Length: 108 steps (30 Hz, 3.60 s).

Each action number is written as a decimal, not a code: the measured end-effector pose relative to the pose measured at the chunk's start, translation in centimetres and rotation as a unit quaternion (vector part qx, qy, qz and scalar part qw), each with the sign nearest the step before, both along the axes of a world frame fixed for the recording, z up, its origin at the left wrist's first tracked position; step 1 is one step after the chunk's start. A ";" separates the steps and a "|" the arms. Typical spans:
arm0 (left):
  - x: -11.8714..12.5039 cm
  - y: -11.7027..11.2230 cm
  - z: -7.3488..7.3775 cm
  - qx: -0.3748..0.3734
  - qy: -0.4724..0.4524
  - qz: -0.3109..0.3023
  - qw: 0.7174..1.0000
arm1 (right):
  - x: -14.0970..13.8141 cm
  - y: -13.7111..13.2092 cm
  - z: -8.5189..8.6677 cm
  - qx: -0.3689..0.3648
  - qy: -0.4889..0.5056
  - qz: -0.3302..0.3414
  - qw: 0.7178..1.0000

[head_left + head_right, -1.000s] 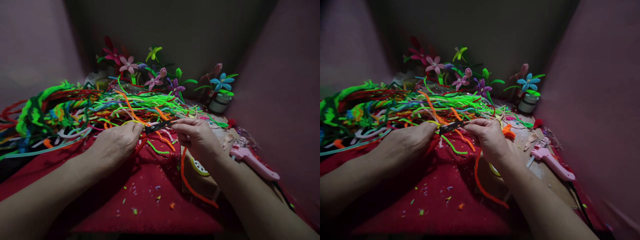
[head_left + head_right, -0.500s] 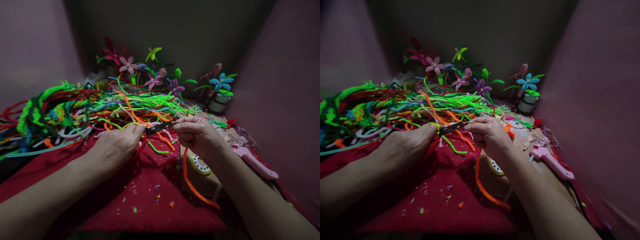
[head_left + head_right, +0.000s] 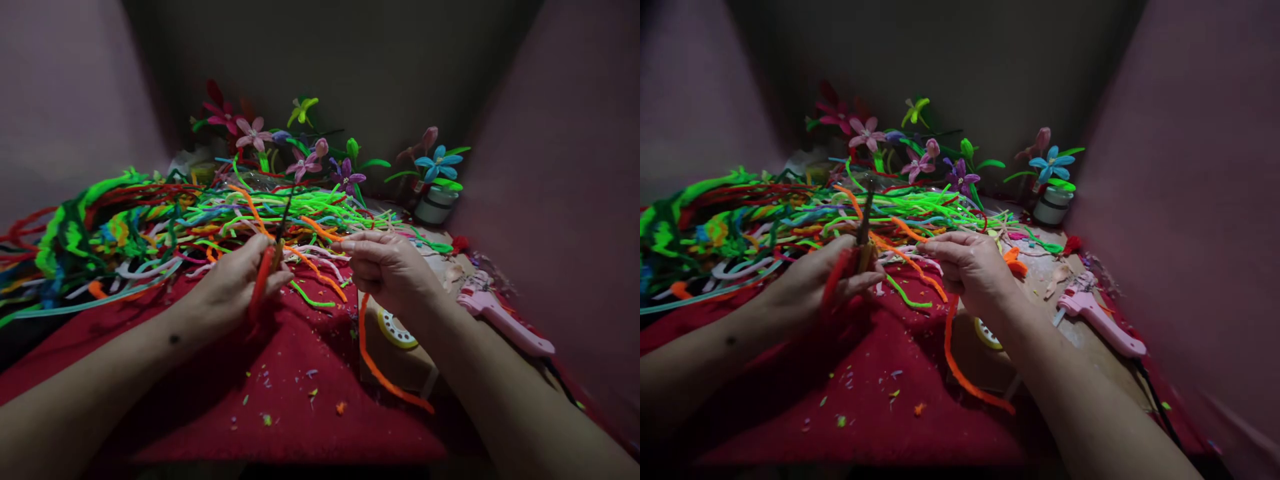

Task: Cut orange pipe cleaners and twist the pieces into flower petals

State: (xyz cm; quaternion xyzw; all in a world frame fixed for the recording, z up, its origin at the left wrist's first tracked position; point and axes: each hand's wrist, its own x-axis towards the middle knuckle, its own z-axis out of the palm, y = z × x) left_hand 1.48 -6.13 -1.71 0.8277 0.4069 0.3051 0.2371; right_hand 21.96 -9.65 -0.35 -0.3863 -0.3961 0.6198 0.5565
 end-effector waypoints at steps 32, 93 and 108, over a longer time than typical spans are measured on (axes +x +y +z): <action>0.9 -1.6 2.2 -0.256 -0.352 0.028 0.900 | -3.5 -2.0 -1.9 -0.114 -0.069 0.142 0.981; 0.4 -0.7 0.7 -0.280 -0.342 0.005 0.897 | -3.9 -3.1 -2.9 0.261 -0.576 -0.062 0.772; 0.8 -1.1 2.4 -0.207 -0.257 0.038 0.943 | -3.7 -1.6 -2.5 -0.062 -0.144 0.063 0.986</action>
